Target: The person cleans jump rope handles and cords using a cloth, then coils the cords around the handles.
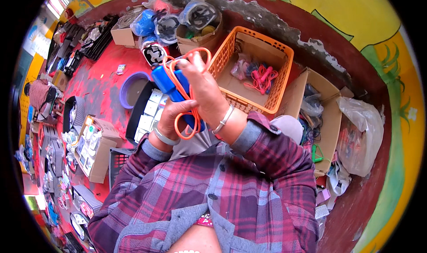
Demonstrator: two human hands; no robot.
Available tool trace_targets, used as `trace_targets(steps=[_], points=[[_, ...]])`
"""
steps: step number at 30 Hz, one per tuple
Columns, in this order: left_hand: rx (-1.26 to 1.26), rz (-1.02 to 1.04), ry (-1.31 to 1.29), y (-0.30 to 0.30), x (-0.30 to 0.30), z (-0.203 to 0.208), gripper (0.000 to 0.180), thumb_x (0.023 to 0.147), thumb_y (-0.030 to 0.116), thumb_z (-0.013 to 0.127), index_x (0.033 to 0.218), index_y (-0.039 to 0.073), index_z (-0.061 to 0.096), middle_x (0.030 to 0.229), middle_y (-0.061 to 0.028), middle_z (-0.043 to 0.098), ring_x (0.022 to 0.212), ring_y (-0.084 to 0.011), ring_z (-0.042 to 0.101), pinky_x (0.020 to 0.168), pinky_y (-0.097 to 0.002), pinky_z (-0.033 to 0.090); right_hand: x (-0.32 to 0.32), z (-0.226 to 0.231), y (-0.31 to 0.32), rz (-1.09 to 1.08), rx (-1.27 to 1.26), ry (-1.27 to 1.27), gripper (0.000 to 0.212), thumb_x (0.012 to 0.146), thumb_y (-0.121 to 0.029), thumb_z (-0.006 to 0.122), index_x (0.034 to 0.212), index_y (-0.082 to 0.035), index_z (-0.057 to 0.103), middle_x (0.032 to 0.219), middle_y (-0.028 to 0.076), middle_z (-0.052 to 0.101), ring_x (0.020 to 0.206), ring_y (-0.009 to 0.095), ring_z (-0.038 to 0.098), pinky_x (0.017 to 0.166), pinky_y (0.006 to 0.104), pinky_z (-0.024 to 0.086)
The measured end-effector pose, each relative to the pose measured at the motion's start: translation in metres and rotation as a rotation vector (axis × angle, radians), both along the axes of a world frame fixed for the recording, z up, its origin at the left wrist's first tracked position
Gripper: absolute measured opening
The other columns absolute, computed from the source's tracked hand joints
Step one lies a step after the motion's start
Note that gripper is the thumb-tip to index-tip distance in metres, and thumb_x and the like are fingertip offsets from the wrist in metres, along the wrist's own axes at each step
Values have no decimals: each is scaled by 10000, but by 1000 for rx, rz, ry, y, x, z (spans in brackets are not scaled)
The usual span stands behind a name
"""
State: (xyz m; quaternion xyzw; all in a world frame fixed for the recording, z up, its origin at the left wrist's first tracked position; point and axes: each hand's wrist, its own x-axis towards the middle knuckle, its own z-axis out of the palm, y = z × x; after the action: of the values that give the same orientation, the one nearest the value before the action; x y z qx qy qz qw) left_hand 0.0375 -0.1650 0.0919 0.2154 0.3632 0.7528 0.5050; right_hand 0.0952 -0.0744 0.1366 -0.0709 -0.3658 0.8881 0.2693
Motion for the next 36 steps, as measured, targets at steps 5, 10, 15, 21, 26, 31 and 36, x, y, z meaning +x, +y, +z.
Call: trace_targets(steps=[5, 10, 15, 21, 26, 31, 36], points=[[-40, 26, -266, -1, -17, -13, 364, 748, -12, 568, 1106, -9, 502, 948, -119, 595, 861, -241, 622, 766, -319, 526, -8, 8, 29, 102, 1129, -334, 498, 874, -255, 543, 1202, 78, 371, 1049, 103, 512, 968, 144, 481, 824, 245, 409], [384, 23, -385, -2, -30, 1, 481, 729, 112, 568, 1170, -1, 413, 842, -80, 488, 793, -192, 493, 830, -352, 419, 19, 21, 43, 307, 526, -226, 694, 810, -211, 640, 1336, 60, 279, 1066, 112, 569, 964, 134, 534, 825, 233, 425], [631, 50, -558, -9, -63, 1, 540, 738, 102, 583, 1225, -19, 383, 834, -65, 446, 819, -163, 483, 861, -325, 413, 36, -45, 69, 224, 476, -422, 589, 812, -224, 632, 1286, 17, 378, 1130, 62, 534, 978, 102, 513, 788, 214, 423], [704, -88, -662, -4, -53, 8, 573, 739, 101, 573, 1253, -18, 348, 860, -70, 432, 824, -166, 481, 911, -360, 408, 26, -112, 4, 398, 140, -359, 459, 848, -295, 590, 1222, -63, 457, 1099, 54, 546, 954, 137, 551, 715, 232, 448], [579, 73, -481, -7, -57, 12, 562, 719, 61, 545, 1249, 22, 361, 845, -99, 476, 813, -198, 492, 916, -369, 396, 50, -96, 26, 524, 112, -376, 212, 911, -250, 486, 947, -49, 542, 984, 75, 617, 854, 132, 604, 685, 215, 454], [350, 255, -215, -9, -63, 8, 559, 716, 93, 561, 1245, 47, 385, 843, -80, 493, 810, -185, 518, 857, -389, 431, 90, -85, 33, 551, 282, -384, 219, 883, -241, 527, 959, -36, 538, 927, 88, 625, 769, 130, 599, 690, 247, 485], [216, 96, -187, -6, -64, -9, 255, 713, 44, 569, 958, -2, 513, 834, -100, 561, 857, -244, 586, 817, -401, 487, 94, -90, 41, 293, 391, -473, 359, 882, -274, 539, 1095, 13, 500, 1044, 94, 592, 901, 129, 567, 763, 223, 445]])
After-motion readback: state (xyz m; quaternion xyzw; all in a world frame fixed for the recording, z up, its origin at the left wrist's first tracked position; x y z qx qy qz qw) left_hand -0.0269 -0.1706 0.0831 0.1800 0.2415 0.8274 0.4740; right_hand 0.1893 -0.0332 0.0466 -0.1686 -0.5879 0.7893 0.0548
